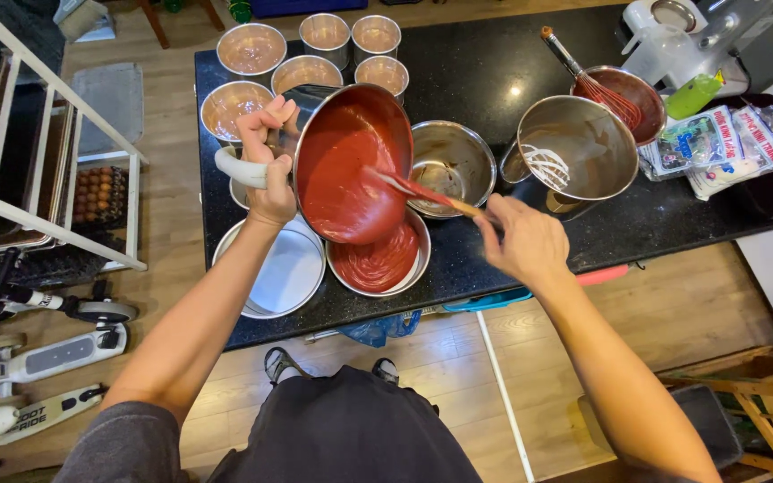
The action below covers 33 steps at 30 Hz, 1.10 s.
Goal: Pour cake batter into several round metal cake pans and spread it evenly.
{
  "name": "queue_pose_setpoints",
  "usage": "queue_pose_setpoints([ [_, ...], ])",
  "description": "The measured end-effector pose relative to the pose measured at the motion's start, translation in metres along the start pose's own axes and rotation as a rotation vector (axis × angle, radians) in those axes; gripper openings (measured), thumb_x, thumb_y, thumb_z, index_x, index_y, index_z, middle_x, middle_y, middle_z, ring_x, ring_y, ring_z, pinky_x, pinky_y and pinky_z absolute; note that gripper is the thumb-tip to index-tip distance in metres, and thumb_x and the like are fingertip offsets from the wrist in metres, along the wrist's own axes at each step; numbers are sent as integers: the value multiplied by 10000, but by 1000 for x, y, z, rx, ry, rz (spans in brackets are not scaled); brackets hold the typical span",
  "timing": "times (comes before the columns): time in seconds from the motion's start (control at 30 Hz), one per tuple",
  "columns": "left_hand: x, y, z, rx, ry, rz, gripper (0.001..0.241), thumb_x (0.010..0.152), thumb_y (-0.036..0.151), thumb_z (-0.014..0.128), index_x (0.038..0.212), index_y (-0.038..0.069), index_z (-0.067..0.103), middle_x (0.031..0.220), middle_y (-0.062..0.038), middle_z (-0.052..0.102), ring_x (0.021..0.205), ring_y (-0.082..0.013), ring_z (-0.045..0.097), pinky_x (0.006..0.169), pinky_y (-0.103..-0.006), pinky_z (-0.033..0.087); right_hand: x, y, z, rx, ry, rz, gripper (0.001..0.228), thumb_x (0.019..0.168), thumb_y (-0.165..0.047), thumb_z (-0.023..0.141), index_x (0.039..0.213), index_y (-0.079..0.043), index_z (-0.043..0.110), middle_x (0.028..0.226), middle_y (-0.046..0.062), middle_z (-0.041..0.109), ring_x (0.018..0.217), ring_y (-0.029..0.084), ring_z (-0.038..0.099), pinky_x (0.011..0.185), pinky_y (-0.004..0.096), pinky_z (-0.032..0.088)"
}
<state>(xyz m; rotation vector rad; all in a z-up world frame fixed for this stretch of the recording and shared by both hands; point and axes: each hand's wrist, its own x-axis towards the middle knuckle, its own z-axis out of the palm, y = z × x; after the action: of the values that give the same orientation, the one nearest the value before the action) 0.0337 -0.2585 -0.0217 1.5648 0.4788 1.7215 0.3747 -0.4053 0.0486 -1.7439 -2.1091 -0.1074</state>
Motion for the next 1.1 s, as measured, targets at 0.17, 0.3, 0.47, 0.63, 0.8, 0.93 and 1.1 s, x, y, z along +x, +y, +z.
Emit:
queue_pose_setpoints([
  [0.17,-2,-2,1,-53,-3,4,477,865,50,393,1338,21,344,1578,-267,398,1474,-316,435,1332,-464,295,18,-16,-4,-25,152,-5,182,973,-248,695,901,-107,605,820,100,662,684,359,662,542,479,499],
  [0.3,-5,5,1,-19,-11,-6,473,867,35,383,1339,21,345,1578,-256,415,1486,-330,468,1343,-465,320,25,-11,10,20,130,42,184,956,-242,697,924,-93,594,829,112,687,691,377,668,555,497,501],
  [0.47,-8,14,4,-43,9,-10,471,869,28,387,1337,10,345,1551,-263,392,1493,-334,428,1333,-477,332,3,-2,19,96,8,75,228,926,-266,713,872,-81,591,766,141,683,698,407,660,576,505,497],
  [0.63,-6,4,2,25,27,12,481,838,19,388,1318,-9,364,1514,-286,431,1489,-350,438,1336,-483,327,-20,7,22,126,-10,108,243,895,-288,732,858,-81,611,721,151,663,683,403,655,575,497,491],
  [0.8,-6,-4,0,258,120,9,448,829,8,405,1276,-15,386,1414,-278,550,1387,-343,540,1295,-439,337,-34,0,6,140,-75,173,248,897,-288,725,841,-78,604,740,127,665,626,362,652,576,480,491],
  [0.93,-7,-9,4,147,229,59,429,848,0,414,1277,-18,400,1421,-265,491,1411,-357,508,1290,-444,354,-51,12,10,122,65,-14,247,915,-261,724,846,-67,589,818,117,684,728,380,653,601,470,501],
  [1.1,-9,3,2,370,422,39,405,860,17,436,1265,-5,439,1304,-224,481,1331,-360,582,1203,-440,463,-61,8,11,98,24,32,228,905,-249,717,843,-73,585,823,111,684,742,369,665,600,468,506],
])
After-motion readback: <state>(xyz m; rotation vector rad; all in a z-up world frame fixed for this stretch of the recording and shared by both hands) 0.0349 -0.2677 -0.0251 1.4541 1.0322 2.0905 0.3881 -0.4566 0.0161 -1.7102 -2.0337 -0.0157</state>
